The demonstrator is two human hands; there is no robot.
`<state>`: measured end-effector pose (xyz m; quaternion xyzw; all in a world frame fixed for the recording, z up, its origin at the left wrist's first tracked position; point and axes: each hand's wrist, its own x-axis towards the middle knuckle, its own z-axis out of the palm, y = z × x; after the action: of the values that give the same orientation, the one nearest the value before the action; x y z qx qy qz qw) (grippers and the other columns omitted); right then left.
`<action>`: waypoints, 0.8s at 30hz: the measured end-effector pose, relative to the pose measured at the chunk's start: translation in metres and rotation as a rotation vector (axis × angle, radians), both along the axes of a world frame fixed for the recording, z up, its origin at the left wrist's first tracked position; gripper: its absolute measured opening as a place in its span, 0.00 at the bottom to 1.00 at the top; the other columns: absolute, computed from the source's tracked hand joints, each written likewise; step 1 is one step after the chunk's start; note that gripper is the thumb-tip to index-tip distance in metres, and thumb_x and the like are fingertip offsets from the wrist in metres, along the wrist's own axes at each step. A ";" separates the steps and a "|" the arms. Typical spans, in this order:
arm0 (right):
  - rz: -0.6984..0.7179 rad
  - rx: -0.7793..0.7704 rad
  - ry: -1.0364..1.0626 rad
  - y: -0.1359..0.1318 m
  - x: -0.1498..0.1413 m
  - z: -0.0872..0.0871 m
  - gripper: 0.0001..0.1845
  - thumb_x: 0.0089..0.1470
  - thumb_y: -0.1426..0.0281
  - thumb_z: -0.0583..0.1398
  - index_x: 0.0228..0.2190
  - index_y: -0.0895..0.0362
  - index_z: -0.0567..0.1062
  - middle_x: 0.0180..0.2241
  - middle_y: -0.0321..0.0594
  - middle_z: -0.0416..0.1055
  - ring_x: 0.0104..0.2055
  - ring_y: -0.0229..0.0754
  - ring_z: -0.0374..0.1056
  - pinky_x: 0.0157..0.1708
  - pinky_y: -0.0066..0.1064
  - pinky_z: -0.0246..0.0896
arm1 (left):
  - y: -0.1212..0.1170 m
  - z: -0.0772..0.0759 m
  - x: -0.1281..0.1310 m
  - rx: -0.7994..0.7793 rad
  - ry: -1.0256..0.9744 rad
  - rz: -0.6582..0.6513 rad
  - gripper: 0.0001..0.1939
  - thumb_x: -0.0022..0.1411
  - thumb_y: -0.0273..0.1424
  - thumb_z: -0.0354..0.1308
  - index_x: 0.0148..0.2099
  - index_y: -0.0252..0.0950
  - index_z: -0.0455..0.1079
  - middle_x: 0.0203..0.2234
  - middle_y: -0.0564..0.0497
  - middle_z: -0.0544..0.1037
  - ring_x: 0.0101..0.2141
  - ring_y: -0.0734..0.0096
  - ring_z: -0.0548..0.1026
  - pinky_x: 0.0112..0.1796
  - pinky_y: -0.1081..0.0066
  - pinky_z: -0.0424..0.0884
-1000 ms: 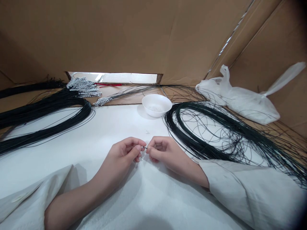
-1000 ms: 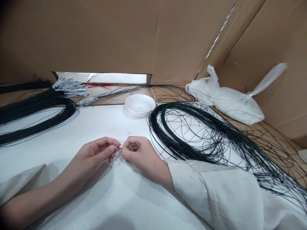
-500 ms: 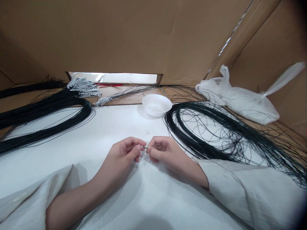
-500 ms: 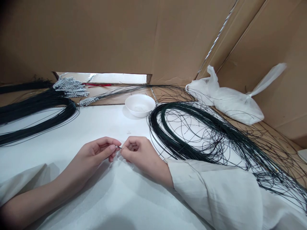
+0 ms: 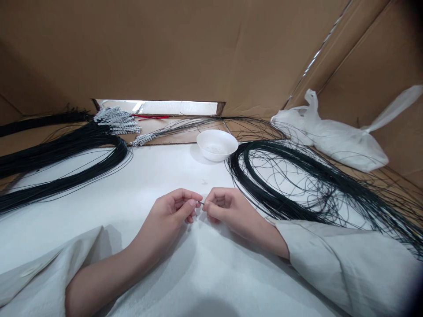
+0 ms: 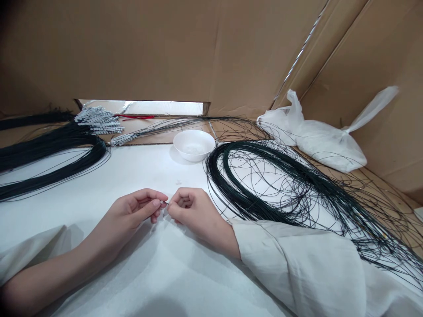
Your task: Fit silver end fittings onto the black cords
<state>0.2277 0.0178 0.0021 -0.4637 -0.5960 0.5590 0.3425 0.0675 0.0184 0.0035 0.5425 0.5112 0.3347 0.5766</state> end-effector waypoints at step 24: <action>0.014 0.006 -0.004 0.000 0.000 0.000 0.04 0.44 0.77 0.54 0.22 0.60 0.68 0.18 0.32 0.62 0.21 0.31 0.56 0.21 0.24 0.48 | -0.002 0.002 0.000 0.003 0.007 0.019 0.08 0.56 0.31 0.52 0.36 0.35 0.70 0.22 0.55 0.69 0.24 0.76 0.65 0.28 0.75 0.60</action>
<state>0.2273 0.0179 0.0023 -0.4598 -0.6015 0.5587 0.3386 0.0673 0.0166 0.0056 0.5394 0.5178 0.3390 0.5709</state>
